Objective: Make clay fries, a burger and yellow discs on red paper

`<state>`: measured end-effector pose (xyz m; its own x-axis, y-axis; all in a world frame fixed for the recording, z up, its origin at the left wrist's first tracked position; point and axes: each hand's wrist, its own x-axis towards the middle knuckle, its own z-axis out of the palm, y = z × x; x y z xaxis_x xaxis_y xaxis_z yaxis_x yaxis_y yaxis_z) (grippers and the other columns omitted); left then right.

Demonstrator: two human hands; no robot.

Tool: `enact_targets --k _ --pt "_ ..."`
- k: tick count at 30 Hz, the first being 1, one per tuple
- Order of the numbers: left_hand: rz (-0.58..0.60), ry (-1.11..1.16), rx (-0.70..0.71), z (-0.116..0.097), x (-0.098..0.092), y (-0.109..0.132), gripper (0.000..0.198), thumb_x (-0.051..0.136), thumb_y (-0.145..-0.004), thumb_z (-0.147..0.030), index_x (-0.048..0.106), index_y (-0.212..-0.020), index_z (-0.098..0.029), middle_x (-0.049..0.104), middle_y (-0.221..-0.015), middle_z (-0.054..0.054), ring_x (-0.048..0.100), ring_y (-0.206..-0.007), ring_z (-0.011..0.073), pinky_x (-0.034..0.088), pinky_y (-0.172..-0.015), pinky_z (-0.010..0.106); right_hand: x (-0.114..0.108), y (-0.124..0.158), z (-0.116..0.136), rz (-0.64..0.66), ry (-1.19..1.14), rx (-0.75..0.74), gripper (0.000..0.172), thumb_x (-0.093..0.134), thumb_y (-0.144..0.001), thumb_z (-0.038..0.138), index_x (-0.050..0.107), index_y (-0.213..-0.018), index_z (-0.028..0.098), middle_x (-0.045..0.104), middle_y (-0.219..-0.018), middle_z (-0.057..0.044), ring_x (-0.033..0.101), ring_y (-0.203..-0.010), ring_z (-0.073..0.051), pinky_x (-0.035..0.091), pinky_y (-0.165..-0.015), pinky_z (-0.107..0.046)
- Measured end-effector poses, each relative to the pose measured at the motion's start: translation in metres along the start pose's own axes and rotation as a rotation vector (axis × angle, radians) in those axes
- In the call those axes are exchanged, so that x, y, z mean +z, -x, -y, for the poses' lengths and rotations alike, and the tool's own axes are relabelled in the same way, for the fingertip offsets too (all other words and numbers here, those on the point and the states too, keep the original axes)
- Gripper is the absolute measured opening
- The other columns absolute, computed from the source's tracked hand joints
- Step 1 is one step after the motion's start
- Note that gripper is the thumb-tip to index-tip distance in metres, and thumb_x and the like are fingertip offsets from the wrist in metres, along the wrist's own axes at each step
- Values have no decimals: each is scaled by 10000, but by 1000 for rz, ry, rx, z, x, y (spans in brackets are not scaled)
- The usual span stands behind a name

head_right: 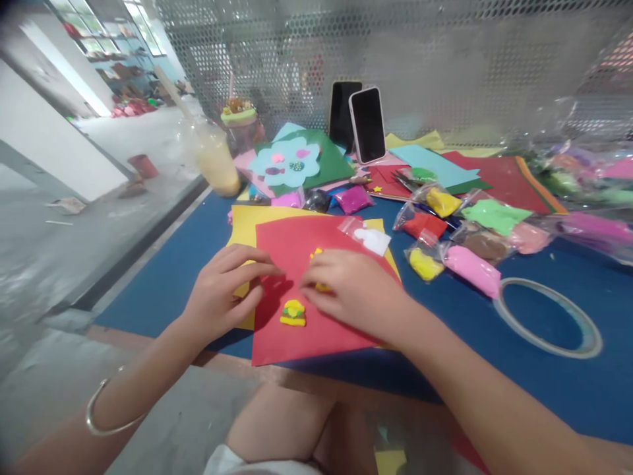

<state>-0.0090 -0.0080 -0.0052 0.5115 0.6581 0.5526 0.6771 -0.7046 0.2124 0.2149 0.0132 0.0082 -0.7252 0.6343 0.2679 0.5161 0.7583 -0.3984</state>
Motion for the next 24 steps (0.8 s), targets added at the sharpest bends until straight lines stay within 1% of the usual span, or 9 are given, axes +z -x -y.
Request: enact_targets --k 6,11,15,19,24 --pt "1 12 -1 -2 1 -1 211 473 -849 -119 676 -876 -171 677 -903 63 602 -833 181 468 -750 329 6 -1 -3 59 -27 -22 164 564 -900 230 722 -922 191 705 -909 -58 630 -836 -192 472 -761 -316" --pt "-6 21 18 -3 0 -1 202 492 -849 -112 687 -870 -161 684 -909 73 604 -836 190 467 -760 337 9 -3 -5 73 -60 -51 171 567 -890 211 725 -951 187 702 -916 -49 626 -847 -181 463 -786 -315" --pt "-14 7 32 -4 -1 0 188 508 -848 -110 685 -875 -166 685 -906 69 607 -833 189 464 -754 338 9 -2 -3 77 -39 -52 172 566 -863 168 725 -925 188 701 -890 -45 621 -819 -175 459 -760 -311" --pt "0 -4 32 -6 -3 1 187 503 -858 -117 677 -888 -180 689 -925 60 603 -853 181 469 -763 328 12 1 -4 45 -5 -105 259 503 -824 93 715 -940 189 689 -860 -55 594 -775 -186 436 -717 -332" --pt "20 -16 42 -7 -5 1 211 473 -868 -119 667 -909 -192 689 -931 51 593 -859 178 466 -761 326 16 4 -6 46 49 -135 273 485 -818 110 704 -940 219 675 -866 -55 554 -753 -190 400 -699 -340"
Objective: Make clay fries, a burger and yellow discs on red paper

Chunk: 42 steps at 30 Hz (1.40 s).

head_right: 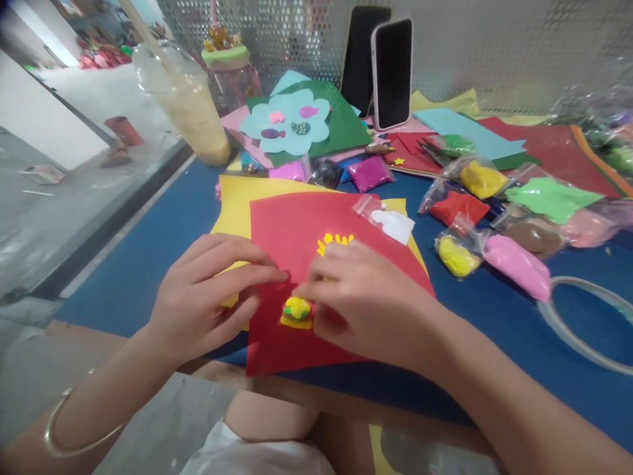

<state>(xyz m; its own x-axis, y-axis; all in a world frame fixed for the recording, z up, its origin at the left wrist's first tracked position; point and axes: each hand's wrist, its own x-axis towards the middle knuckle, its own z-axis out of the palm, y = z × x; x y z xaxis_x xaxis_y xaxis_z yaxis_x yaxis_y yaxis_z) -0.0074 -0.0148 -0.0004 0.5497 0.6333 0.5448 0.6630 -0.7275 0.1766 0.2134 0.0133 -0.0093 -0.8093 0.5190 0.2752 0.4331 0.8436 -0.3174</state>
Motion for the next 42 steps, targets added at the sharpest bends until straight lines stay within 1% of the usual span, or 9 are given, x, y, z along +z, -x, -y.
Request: enact_targets --k 8,11,17,21,26,29,33,38,42 --pt "3 11 -8 1 0 1 215 465 -868 -120 664 -919 -187 685 -949 54 589 -871 184 453 -777 333 -5 1 0 -44 119 -35 277 473 -844 136 704 -980 205 671 -832 -58 548 -755 -200 401 -676 -345" --pt "47 52 20 1 0 0 224 461 -865 -127 674 -908 -182 681 -954 60 586 -884 192 449 -786 341 -9 -1 -5 -113 183 -26 253 479 -860 147 706 -965 183 680 -825 -65 566 -745 -206 432 -684 -354" --pt "205 66 72 1 5 -1 263 449 -871 -160 697 -944 -204 668 -1016 61 578 -921 211 434 -803 358 -24 0 -17 -310 322 224 226 509 -843 143 698 -955 194 700 -918 -89 624 -863 -272 482 -732 -393" --pt "254 77 51 1 6 -1 278 439 -864 -149 700 -939 -209 668 -1024 54 582 -927 206 430 -819 353 -31 2 -28 -398 322 381 193 536 -842 201 710 -921 227 706 -936 -74 641 -907 -286 488 -776 -408" --pt "265 109 24 0 8 -2 265 459 -833 -128 696 -921 -206 668 -1034 48 588 -944 196 433 -841 340 -29 6 -49 -304 282 529 218 555 -822 294 701 -968 225 692 -1009 -105 628 -956 -319 482 -838 -447" --pt "228 120 4 3 10 -3 275 462 -811 -113 692 -935 -200 664 -1025 50 593 -943 194 442 -835 336 -25 11 -62 -229 293 530 308 594 -784 335 664 -1054 202 671 -1073 -137 610 -1002 -361 479 -849 -498" --pt "185 99 -58 5 5 -10 268 458 -817 -125 686 -943 -187 660 -1001 59 596 -926 195 459 -811 332 -22 15 -71 -195 265 540 306 582 -810 372 654 -1062 213 692 -1045 -103 651 -914 -314 508 -783 -455" --pt "159 -1 -66 5 -7 -42 231 467 -857 -189 686 -929 -164 655 -1001 72 595 -933 214 464 -825 350 -21 16 -78 -191 239 545 310 563 -832 369 659 -1058 179 693 -1059 -113 655 -933 -289 511 -801 -421" --pt "150 15 -91 10 3 -75 237 463 -841 -163 696 -885 -167 661 -971 65 609 -889 203 479 -791 337 -19 17 -82 -192 172 563 354 571 -826 380 632 -1111 180 691 -1090 -119 653 -960 -300 510 -806 -427"
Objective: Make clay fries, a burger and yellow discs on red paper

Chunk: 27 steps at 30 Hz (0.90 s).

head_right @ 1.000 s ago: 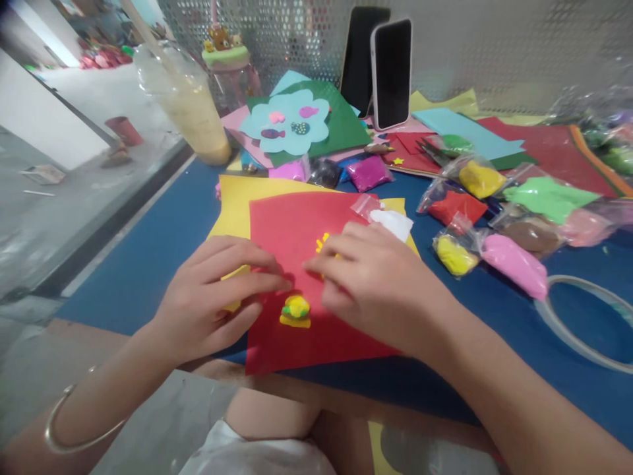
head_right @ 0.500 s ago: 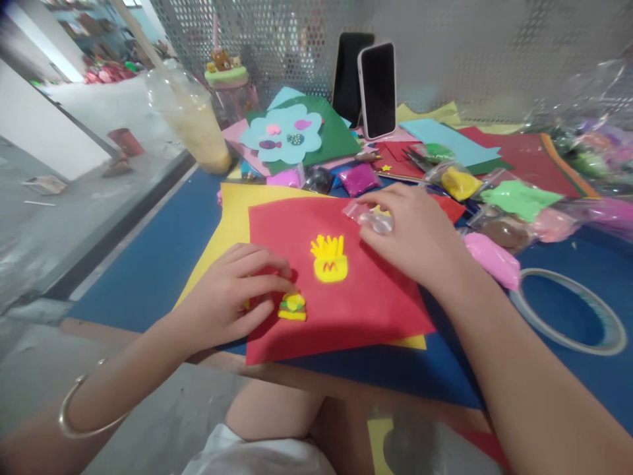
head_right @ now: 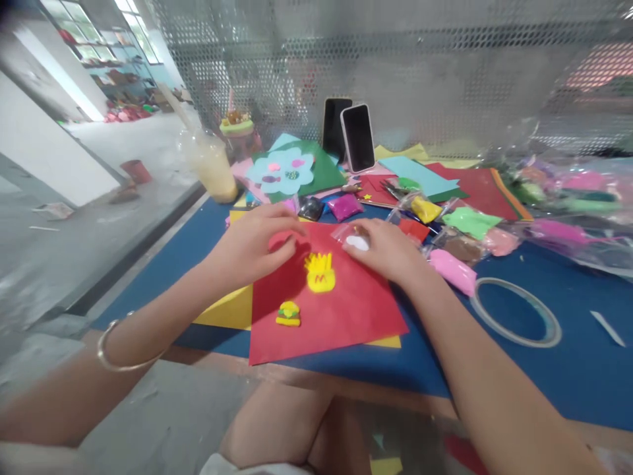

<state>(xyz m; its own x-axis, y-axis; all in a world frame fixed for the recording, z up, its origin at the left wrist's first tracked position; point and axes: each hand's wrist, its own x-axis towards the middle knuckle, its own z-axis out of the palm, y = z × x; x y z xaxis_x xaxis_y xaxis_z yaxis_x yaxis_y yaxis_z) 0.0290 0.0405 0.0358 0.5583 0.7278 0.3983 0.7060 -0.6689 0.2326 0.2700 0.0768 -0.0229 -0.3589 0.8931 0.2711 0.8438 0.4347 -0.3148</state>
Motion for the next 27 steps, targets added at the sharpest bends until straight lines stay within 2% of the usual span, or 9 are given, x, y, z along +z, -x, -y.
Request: enact_targets --k 2,6,11,16,18,22,27 --pt "-5 40 -47 3 11 -16 222 484 -818 -145 697 -874 -167 667 -953 63 613 -895 202 488 -781 326 1 -1 1 3 -42 14 372 583 -811 354 616 -1136 176 688 -1105 -117 653 -972 -295 513 -812 -417" --pt "31 175 -184 11 35 -36 204 516 -794 -143 693 -894 -162 696 -945 61 638 -852 191 510 -745 300 -1 -3 7 -88 -64 -37 372 612 -770 275 610 -1122 156 673 -1118 -128 632 -1016 -298 494 -870 -434" --pt "83 254 -230 15 53 -39 235 514 -777 -139 684 -938 -163 716 -926 56 654 -793 191 522 -702 297 -2 -5 13 -109 -65 -134 343 600 -775 211 606 -1114 160 654 -1127 -129 606 -1046 -297 470 -910 -470" --pt "52 275 -272 15 59 -37 212 487 -811 -146 663 -929 -158 717 -931 66 656 -783 196 529 -695 311 -2 -7 14 -125 -90 -148 334 591 -778 183 600 -1111 183 648 -1109 -116 599 -1052 -299 468 -907 -479" --pt "42 297 -271 15 60 -37 217 478 -802 -116 660 -910 -162 714 -935 60 652 -796 189 528 -718 309 -2 -7 14 -130 -94 -151 335 589 -779 179 602 -1114 187 645 -1116 -117 594 -1064 -303 461 -918 -488" --pt "15 340 -170 15 63 -37 221 492 -770 -68 663 -874 -162 682 -920 51 632 -829 174 516 -761 294 -2 -6 16 -128 -100 -149 318 584 -784 180 605 -1101 185 644 -1112 -117 597 -1055 -296 468 -907 -471" --pt "-7 247 -129 16 67 -37 212 504 -801 -95 692 -888 -141 643 -890 70 611 -854 191 498 -786 317 -2 -6 16 -128 -110 -144 332 588 -784 172 579 -1116 163 635 -1107 -122 597 -1039 -279 472 -892 -436"
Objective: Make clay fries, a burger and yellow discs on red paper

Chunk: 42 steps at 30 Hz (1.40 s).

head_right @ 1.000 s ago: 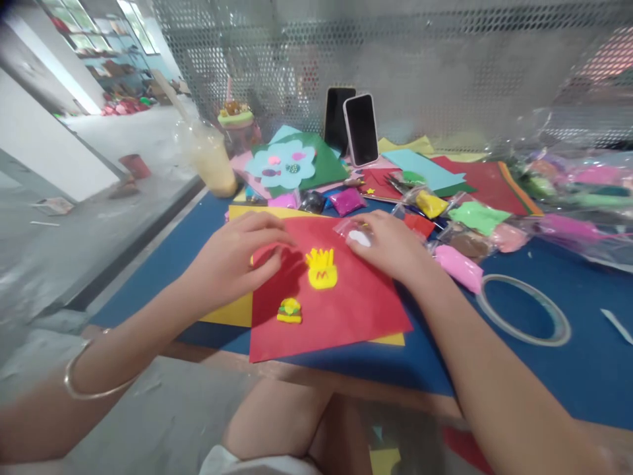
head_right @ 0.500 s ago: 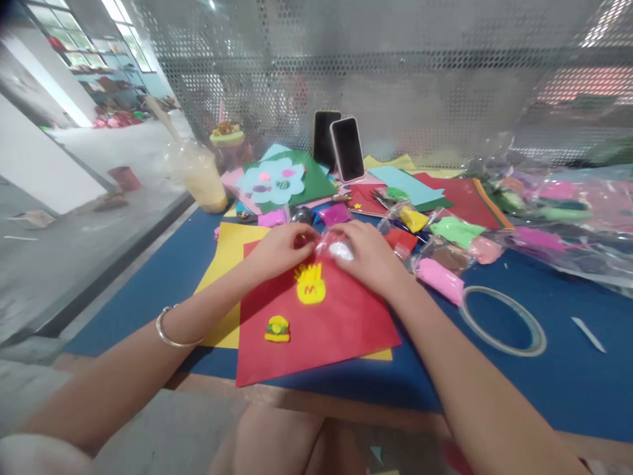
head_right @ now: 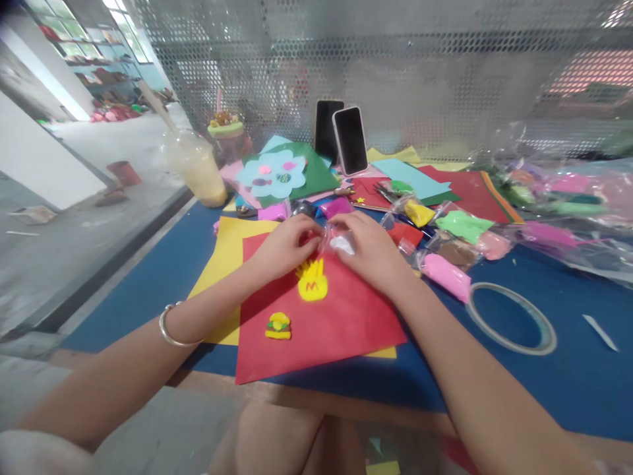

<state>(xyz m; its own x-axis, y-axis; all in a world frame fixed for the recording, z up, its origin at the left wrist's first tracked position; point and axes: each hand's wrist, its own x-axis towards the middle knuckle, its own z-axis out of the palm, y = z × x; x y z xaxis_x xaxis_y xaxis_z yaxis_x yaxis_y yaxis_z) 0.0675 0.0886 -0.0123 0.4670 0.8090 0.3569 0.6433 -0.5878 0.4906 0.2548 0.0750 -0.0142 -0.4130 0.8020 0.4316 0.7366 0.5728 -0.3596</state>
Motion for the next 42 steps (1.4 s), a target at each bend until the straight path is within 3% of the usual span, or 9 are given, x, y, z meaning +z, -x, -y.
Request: enact_targets --k 5,9,18,29,35,42 --pt "-6 -44 -30 2 3 -4 163 576 -829 -197 724 -892 -166 636 -926 70 609 -845 195 494 -767 320 0 1 0 -16 -1 -18 338 577 -790 170 553 -1127 183 625 -1103 -117 600 -1018 -279 478 -863 -429" --pt "-32 -63 -50 0 5 -7 127 633 -795 -181 735 -871 -175 627 -889 60 599 -828 193 483 -737 310 -1 1 1 -17 -29 -36 334 565 -796 169 546 -1128 203 622 -1097 -112 603 -1007 -279 482 -845 -426" --pt "-52 -244 53 -8 8 -7 69 667 -794 -216 719 -800 -171 610 -912 66 555 -884 233 451 -747 342 -3 1 4 -36 -43 -67 359 545 -788 117 543 -1140 189 614 -1082 -113 593 -1005 -266 469 -836 -398" --pt "-58 -135 112 -2 14 -9 110 601 -814 -196 686 -789 -131 583 -899 83 555 -855 212 460 -764 321 0 0 -1 -39 -13 -74 330 542 -794 106 563 -1114 187 606 -1115 -114 572 -1069 -275 445 -918 -420" --pt "-130 90 -2 1 3 -8 98 567 -850 -146 638 -784 -135 554 -939 72 547 -926 183 464 -825 303 0 -1 -6 -61 -5 -39 329 588 -768 131 574 -1091 194 618 -1086 -107 583 -1041 -283 462 -895 -415" --pt "-79 430 -245 -9 -23 5 128 566 -872 -251 617 -811 -152 598 -889 38 571 -883 152 471 -762 255 2 -1 -10 -43 -37 -23 338 558 -772 109 575 -1096 205 617 -1070 -102 589 -1022 -281 470 -878 -427"
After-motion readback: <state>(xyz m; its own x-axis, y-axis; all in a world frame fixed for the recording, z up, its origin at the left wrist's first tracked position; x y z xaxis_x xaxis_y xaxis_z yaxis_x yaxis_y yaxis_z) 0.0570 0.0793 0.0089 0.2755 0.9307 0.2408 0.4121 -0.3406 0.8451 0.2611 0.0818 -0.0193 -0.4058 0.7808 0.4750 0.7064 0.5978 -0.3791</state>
